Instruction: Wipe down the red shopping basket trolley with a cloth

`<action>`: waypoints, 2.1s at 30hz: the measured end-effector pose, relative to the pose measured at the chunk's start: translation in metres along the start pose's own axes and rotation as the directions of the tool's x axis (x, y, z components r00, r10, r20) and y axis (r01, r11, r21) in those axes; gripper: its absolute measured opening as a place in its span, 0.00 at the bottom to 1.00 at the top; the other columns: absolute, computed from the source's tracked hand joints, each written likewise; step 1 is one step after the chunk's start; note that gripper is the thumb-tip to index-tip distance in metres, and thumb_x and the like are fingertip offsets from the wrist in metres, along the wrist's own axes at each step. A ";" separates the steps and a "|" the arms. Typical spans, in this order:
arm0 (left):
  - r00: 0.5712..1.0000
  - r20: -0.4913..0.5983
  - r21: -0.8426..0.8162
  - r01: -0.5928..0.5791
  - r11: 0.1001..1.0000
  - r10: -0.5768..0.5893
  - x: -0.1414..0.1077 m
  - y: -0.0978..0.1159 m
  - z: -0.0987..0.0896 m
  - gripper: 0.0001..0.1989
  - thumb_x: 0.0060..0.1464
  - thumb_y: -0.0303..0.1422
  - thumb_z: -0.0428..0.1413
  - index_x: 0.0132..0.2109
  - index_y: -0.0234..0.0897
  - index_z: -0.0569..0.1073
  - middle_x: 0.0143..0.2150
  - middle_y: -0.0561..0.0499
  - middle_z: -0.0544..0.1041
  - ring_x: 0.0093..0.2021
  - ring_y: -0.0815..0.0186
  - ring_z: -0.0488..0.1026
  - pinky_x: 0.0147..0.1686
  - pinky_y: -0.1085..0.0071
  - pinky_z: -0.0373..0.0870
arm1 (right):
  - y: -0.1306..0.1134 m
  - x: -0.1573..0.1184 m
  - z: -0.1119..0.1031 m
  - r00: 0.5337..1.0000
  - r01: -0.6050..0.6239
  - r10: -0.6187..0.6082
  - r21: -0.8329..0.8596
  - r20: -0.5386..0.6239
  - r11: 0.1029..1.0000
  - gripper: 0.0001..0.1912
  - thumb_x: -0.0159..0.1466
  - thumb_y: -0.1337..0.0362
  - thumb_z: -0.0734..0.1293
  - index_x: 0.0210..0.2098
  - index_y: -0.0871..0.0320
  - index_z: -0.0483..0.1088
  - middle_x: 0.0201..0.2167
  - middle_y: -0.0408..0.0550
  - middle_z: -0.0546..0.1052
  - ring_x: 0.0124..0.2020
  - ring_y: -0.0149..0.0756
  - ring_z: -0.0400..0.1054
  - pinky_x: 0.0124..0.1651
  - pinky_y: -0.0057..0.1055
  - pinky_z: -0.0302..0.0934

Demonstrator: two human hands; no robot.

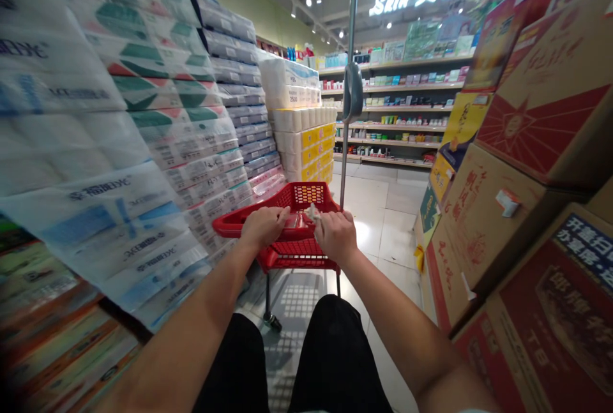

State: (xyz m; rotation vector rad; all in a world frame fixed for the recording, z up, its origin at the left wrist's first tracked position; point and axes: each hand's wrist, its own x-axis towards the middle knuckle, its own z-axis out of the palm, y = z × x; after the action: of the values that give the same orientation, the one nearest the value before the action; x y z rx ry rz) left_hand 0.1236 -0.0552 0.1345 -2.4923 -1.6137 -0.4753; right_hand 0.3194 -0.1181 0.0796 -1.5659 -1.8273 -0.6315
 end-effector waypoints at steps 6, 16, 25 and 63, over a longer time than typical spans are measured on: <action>1.000 0.014 -0.020 -0.003 1.000 0.003 0.006 -0.020 0.001 0.30 0.63 0.49 0.34 0.44 0.45 0.78 0.45 0.48 0.80 0.44 0.57 0.76 0.42 0.66 0.67 | -0.005 0.002 0.000 1.000 -0.004 0.004 0.027 0.013 1.000 0.16 0.68 0.63 0.55 0.33 0.59 0.72 0.29 0.48 0.76 0.32 0.35 0.68 0.51 0.36 0.49; 0.993 -0.051 0.013 -0.109 0.994 0.110 0.015 -0.010 -0.004 0.21 0.63 0.40 0.41 0.41 0.42 0.78 0.45 0.48 0.80 0.47 0.60 0.74 0.49 0.65 0.63 | -0.036 -0.001 0.021 0.985 0.102 -0.075 0.175 -0.155 0.979 0.13 0.68 0.62 0.57 0.44 0.59 0.71 0.41 0.53 0.76 0.45 0.41 0.66 0.53 0.38 0.51; 0.935 -0.299 -0.057 -0.218 0.974 0.191 -0.008 0.000 0.032 0.21 0.64 0.35 0.40 0.38 0.41 0.78 0.44 0.48 0.80 0.57 0.60 0.67 0.57 0.58 0.56 | 0.005 0.011 0.029 0.988 0.029 0.039 0.419 -0.153 0.907 0.13 0.67 0.67 0.55 0.37 0.58 0.71 0.32 0.46 0.76 0.35 0.35 0.67 0.54 0.37 0.52; 0.944 -0.328 -0.444 -0.128 0.887 -0.027 -0.049 -0.095 0.000 0.31 0.66 0.43 0.31 0.38 0.41 0.78 0.42 0.48 0.80 0.54 0.59 0.71 0.58 0.55 0.61 | -0.160 0.012 0.029 0.999 0.019 -0.028 0.290 0.029 0.957 0.14 0.69 0.56 0.57 0.45 0.56 0.68 0.37 0.50 0.76 0.41 0.41 0.68 0.49 0.37 0.52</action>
State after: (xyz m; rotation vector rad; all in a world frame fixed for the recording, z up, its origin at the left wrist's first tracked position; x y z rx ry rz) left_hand 0.0189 -0.0578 0.1127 -2.5634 -1.4252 -1.3270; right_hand 0.1567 -0.1170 0.0768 -1.3680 -1.8691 -0.3304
